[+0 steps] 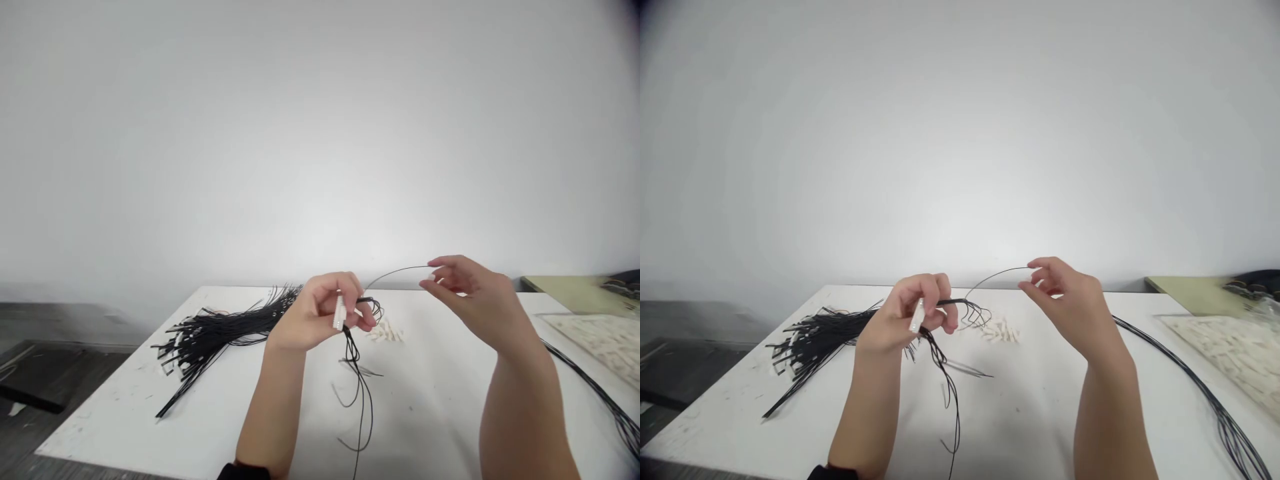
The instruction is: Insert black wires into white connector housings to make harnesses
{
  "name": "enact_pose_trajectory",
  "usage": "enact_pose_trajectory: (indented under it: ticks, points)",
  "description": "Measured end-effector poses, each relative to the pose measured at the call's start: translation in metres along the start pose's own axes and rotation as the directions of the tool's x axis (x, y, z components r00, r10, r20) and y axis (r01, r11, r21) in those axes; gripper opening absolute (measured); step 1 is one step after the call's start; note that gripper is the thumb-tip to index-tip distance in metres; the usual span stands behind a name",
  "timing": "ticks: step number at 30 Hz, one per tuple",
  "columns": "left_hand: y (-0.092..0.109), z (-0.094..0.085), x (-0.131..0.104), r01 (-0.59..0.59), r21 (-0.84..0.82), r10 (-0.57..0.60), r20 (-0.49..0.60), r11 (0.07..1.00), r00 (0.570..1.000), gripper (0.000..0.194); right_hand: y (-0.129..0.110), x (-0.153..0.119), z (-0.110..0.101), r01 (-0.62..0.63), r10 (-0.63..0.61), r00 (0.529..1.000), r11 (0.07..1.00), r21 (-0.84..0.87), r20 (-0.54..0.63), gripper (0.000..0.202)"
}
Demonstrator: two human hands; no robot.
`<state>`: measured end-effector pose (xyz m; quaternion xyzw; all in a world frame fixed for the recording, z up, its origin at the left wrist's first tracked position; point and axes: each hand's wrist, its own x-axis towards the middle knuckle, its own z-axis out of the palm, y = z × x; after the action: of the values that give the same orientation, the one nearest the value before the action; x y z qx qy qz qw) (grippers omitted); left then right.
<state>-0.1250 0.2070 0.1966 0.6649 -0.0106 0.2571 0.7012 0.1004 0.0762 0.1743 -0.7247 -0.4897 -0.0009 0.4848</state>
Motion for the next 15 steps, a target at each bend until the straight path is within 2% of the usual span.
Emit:
enact_pose_trajectory:
  ticks: [3, 5, 7, 10, 13, 15]
  points:
    - [0.008, -0.002, -0.003, -0.009, -0.105, 0.017, 0.077, 0.994, 0.997, 0.023, -0.008, -0.004, 0.002, 0.027, -0.017, 0.982, 0.999, 0.047, -0.188, 0.034]
    - [0.012, 0.000, -0.005, 0.013, -0.158, 0.001, 0.086, 0.987, 0.996, 0.026, -0.014, -0.006, 0.003, 0.056, -0.034, 0.948, 0.997, 0.059, -0.316, 0.033]
    - [0.013, 0.004, -0.007, 0.033, -0.197, -0.023, 0.051, 0.980, 0.998, 0.028, -0.020, -0.008, 0.004, 0.115, -0.066, 0.886, 0.990, 0.081, -0.459, 0.033]
    - [0.010, 0.011, -0.011, 0.098, -0.244, -0.102, -0.002, 0.965, 0.995, 0.022, -0.023, -0.012, 0.000, 0.247, -0.126, 0.770, 0.963, 0.109, -0.626, 0.034]
    - [0.006, 0.015, -0.010, 0.206, -0.238, -0.216, -0.015, 0.949, 0.976, 0.016, -0.020, -0.015, -0.007, 0.273, -0.127, 0.696, 0.957, 0.098, -0.706, 0.031]
    - [0.005, 0.017, -0.008, 0.280, -0.182, -0.290, -0.033, 0.943, 0.956, 0.017, -0.016, -0.015, -0.011, 0.309, -0.181, 0.722, 0.948, 0.077, -0.668, 0.031]
